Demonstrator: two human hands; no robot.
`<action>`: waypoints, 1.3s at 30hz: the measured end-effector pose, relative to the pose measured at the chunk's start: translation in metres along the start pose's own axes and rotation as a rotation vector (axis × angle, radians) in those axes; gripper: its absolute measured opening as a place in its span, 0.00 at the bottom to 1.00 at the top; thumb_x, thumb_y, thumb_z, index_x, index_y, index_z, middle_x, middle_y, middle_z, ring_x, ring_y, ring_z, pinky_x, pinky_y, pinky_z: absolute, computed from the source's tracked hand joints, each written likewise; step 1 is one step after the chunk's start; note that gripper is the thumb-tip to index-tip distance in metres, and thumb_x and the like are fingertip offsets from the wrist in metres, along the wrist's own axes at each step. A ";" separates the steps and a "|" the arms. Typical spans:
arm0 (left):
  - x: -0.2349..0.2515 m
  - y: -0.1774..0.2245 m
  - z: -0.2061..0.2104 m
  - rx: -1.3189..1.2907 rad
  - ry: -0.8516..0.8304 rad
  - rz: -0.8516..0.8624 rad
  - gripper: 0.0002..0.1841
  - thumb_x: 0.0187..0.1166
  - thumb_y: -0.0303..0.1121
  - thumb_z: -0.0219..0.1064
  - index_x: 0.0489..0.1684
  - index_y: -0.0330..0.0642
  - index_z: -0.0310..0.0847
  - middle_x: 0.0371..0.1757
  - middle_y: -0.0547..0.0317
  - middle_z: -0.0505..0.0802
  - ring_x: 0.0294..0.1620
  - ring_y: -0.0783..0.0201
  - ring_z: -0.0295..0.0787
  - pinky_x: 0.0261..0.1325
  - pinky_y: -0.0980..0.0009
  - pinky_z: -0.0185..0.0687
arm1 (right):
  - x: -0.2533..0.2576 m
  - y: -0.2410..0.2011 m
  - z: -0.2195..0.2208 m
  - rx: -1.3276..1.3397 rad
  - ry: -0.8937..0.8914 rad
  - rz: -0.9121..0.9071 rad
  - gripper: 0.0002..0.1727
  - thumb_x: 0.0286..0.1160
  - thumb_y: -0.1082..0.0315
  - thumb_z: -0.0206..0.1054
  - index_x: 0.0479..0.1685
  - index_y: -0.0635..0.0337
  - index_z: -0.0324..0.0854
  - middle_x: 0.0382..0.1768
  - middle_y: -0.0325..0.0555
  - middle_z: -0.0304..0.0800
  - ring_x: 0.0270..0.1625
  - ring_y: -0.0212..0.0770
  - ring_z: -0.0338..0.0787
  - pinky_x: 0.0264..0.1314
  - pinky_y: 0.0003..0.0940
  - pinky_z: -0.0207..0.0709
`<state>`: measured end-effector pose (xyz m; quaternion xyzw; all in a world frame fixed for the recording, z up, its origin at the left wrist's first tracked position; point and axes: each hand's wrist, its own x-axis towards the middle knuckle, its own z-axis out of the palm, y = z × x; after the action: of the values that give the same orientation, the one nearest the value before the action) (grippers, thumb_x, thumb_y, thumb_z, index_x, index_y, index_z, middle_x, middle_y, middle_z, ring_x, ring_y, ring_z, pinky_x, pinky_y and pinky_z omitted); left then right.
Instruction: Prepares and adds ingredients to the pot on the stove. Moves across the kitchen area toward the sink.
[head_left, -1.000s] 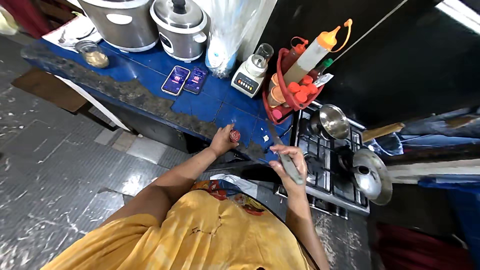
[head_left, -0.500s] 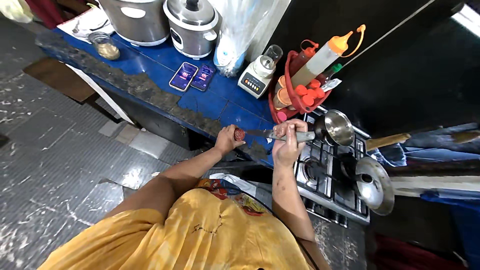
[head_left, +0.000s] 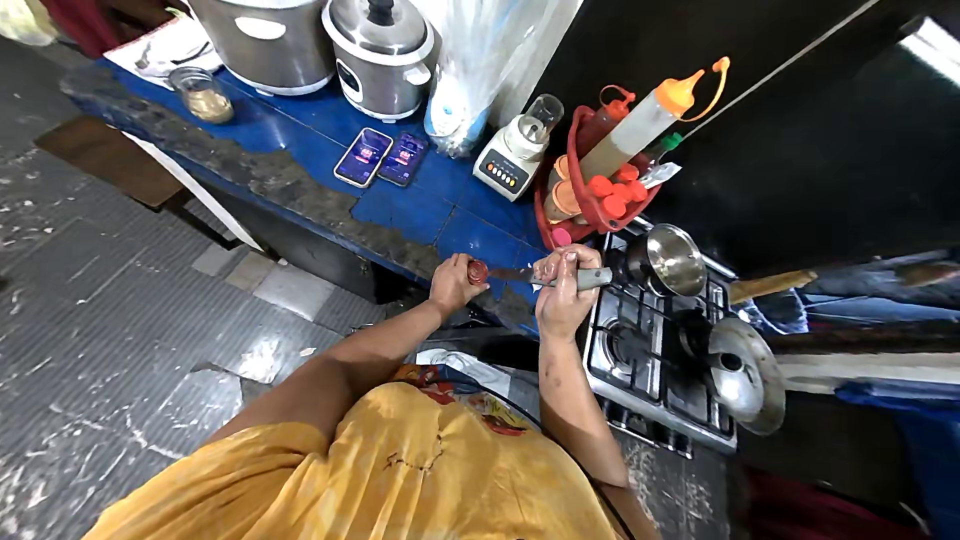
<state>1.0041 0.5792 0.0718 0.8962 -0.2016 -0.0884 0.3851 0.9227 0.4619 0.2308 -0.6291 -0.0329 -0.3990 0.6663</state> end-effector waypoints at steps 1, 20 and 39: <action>0.000 0.000 0.000 0.004 -0.005 -0.001 0.38 0.62 0.54 0.83 0.67 0.37 0.79 0.64 0.43 0.89 0.67 0.47 0.86 0.74 0.50 0.78 | 0.000 0.000 0.001 -0.012 0.007 0.003 0.08 0.87 0.69 0.57 0.45 0.50 0.82 0.24 0.33 0.80 0.23 0.30 0.81 0.31 0.28 0.82; 0.009 0.020 -0.006 -0.166 0.032 0.129 0.33 0.61 0.40 0.84 0.65 0.33 0.80 0.64 0.39 0.88 0.69 0.45 0.85 0.75 0.50 0.78 | 0.024 -0.008 0.004 -0.019 0.099 -0.064 0.08 0.88 0.68 0.55 0.42 0.51 0.79 0.14 0.32 0.73 0.14 0.29 0.74 0.18 0.25 0.75; 0.015 -0.005 0.007 -0.156 -0.099 0.086 0.34 0.60 0.40 0.85 0.68 0.39 0.79 0.68 0.44 0.87 0.73 0.48 0.82 0.78 0.49 0.75 | 0.013 0.020 -0.077 0.288 0.205 0.257 0.19 0.92 0.62 0.45 0.31 0.47 0.78 0.13 0.29 0.73 0.19 0.31 0.78 0.37 0.35 0.84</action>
<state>1.0172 0.5713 0.0636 0.8486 -0.2513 -0.1313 0.4467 0.9079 0.3863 0.2057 -0.4825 0.0588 -0.3640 0.7945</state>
